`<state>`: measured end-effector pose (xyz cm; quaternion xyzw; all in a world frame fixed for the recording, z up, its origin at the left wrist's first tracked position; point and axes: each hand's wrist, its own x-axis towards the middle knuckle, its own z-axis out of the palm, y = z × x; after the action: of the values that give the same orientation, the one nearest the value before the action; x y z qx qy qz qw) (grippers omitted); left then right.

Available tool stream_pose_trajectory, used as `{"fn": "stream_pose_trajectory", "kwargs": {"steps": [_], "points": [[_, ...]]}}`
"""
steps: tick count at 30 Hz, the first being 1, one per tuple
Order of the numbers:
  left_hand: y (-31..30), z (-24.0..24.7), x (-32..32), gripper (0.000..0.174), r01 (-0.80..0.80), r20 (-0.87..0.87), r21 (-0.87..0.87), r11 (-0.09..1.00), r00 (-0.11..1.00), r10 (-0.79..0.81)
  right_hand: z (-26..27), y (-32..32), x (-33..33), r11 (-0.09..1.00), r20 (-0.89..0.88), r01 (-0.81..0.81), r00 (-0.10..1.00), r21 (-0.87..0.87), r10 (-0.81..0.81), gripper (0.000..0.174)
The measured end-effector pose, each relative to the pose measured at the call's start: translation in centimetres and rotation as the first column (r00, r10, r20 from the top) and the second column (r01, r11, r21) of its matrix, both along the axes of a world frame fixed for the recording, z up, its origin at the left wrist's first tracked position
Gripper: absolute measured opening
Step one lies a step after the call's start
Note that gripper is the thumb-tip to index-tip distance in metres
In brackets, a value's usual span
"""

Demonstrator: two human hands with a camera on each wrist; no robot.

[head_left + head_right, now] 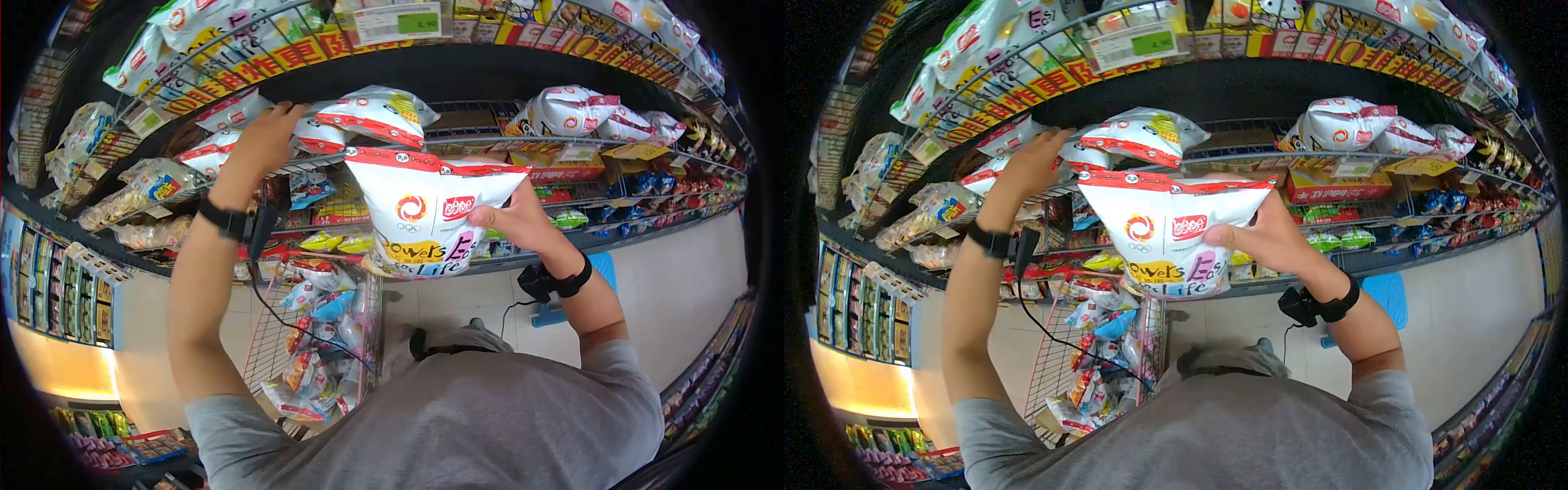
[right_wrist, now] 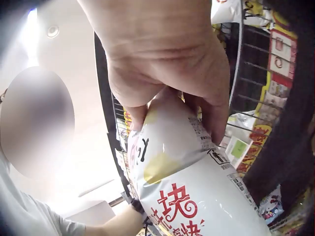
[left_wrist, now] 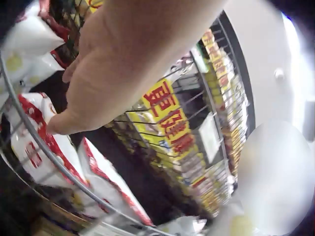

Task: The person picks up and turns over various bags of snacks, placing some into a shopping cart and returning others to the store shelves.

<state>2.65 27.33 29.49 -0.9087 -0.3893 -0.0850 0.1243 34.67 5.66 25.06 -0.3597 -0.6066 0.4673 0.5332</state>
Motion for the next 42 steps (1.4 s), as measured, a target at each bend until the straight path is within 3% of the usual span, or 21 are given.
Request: {"fn": "stream_pose_trajectory", "kwargs": {"steps": [2, 3, 5, 7, 8, 9, 10, 11, 15, 19, 21, 23, 24, 26, 27, 30, 34, 35, 38, 42], "points": [[2.6, -0.7, 0.0, 0.067, -0.08, -0.201, 0.045, 0.996, 0.976, 0.088, 1.4, 0.5, -0.9, 0.999, 0.021, -0.014, 1.0, 0.039, 0.013, 0.065], [4.1, -1.6, -0.1, 0.081, -0.03, -0.195, 0.103, 0.994, 0.98, 0.05, 1.9, 0.6, -1.4, 0.999, 0.008, 0.01, 1.0, 0.036, -0.01, 0.067], [6.0, -2.9, 0.8, 0.076, 0.03, -0.193, 0.081, 0.996, 0.981, -0.014, 2.6, 1.4, -2.2, 0.988, -0.005, 0.03, 1.0, 0.153, -0.03, 0.069], [5.9, -3.2, 0.9, 0.06, 0.089, -0.21, 0.134, 0.987, 0.976, -0.06, 3.8, 1.9, -3.4, 0.958, -0.048, 0.059, 0.998, 0.282, -0.047, 0.071], [9.0, -5.4, 0.1, 0.053, 0.122, 0.117, -0.089, 0.989, 0.987, -0.111, 3.6, 2.7, -3.4, 0.887, 0.012, 0.139, 0.987, 0.441, -0.161, 0.071], [12.1, -7.7, -0.8, 0.047, 0.247, 0.448, -0.262, 0.933, 0.888, -0.109, 4.3, 3.1, -4.3, 0.861, -0.057, 0.143, 0.99, 0.489, -0.132, 0.072], [12.2, -7.1, -0.8, 0.047, 0.272, 0.515, -0.243, 0.931, 0.85, -0.114, 5.2, 3.4, -5.2, 0.833, -0.125, 0.152, 0.987, 0.532, -0.101, 0.073], [12.2, -6.2, -1.1, 0.046, 0.263, 0.522, -0.208, 0.942, 0.845, -0.12, 5.6, 4.0, -5.4, 0.745, -0.027, 0.189, 0.974, 0.64, -0.224, 0.075], [8.1, 0.5, -1.4, 0.044, 0.156, 0.187, -0.024, 0.987, 0.971, -0.149, 6.5, 7.4, -7.4, 0.582, 0.135, 0.081, 0.938, 0.809, -0.319, 0.069], [6.2, 4.0, -1.4, 0.043, 0.161, 0.108, -0.158, 0.974, 0.983, -0.145, 5.7, 9.4, -8.7, 0.704, 0.051, 0.116, 0.976, 0.701, -0.212, 0.061], [5.6, 5.1, -1.7, 0.043, 0.131, 0.08, -0.244, 0.961, 0.99, -0.115, 5.4, 10.1, -8.3, 0.691, 0.151, 0.063, 0.958, 0.721, -0.245, 0.061], [9.9, 3.4, -2.1, 0.046, -0.034, 0.051, -0.401, 0.915, 0.997, 0.06, 4.7, 10.8, -7.8, 0.716, 0.254, 0.001, 0.935, 0.699, -0.249, 0.063], [8.7, 4.0, -2.1, 0.046, -0.081, 0.068, -0.443, 0.893, 0.99, 0.123, 4.4, 11.3, -7.9, 0.732, 0.274, -0.011, 0.931, 0.682, -0.242, 0.063], [10.6, 2.8, -2.9, 0.049, -0.032, 0.066, -0.303, 0.952, 0.996, 0.054, 4.1, 12.0, -8.3, 0.761, 0.309, -0.026, 0.922, 0.648, -0.232, 0.064], [9.9, 3.3, -2.7, 0.051, -0.044, 0.073, -0.321, 0.946, 0.995, 0.071, 4.3, 11.9, -9.3, 0.806, 0.233, 0.021, 0.953, 0.592, -0.196, 0.062], [8.2, 3.7, -2.1, 0.057, -0.072, 0.151, -0.312, 0.947, 0.981, 0.124, 5.0, 12.9, -11.5, 0.889, 0.258, 0.021, 0.953, 0.458, -0.156, 0.063], [9.4, 3.3, -1.7, 0.055, -0.071, 0.161, -0.336, 0.939, 0.978, 0.132, 3.2, 16.7, -13.3, 0.845, 0.37, -0.038, 0.909, 0.533, -0.192, 0.06], [9.6, 3.3, -1.7, 0.052, -0.061, 0.169, -0.36, 0.931, 0.977, 0.13, 2.5, 17.6, -13.5, 0.864, 0.319, -0.008, 0.931, 0.504, -0.177, 0.057], [8.4, 4.6, -1.8, 0.066, -0.102, 0.098, -0.5, 0.86, 0.98, 0.173, 2.0, 19.1, -13.3, 0.99, 0.369, 0.024, 0.926, 0.139, -0.074, 0.057], [11.8, 3.1, -2.2, 0.063, -0.066, 0.002, -0.431, 0.9, 0.997, 0.074, 0.6, 20.8, -13.6, 0.982, 0.45, 0.046, 0.884, 0.183, -0.125, 0.055]]}}
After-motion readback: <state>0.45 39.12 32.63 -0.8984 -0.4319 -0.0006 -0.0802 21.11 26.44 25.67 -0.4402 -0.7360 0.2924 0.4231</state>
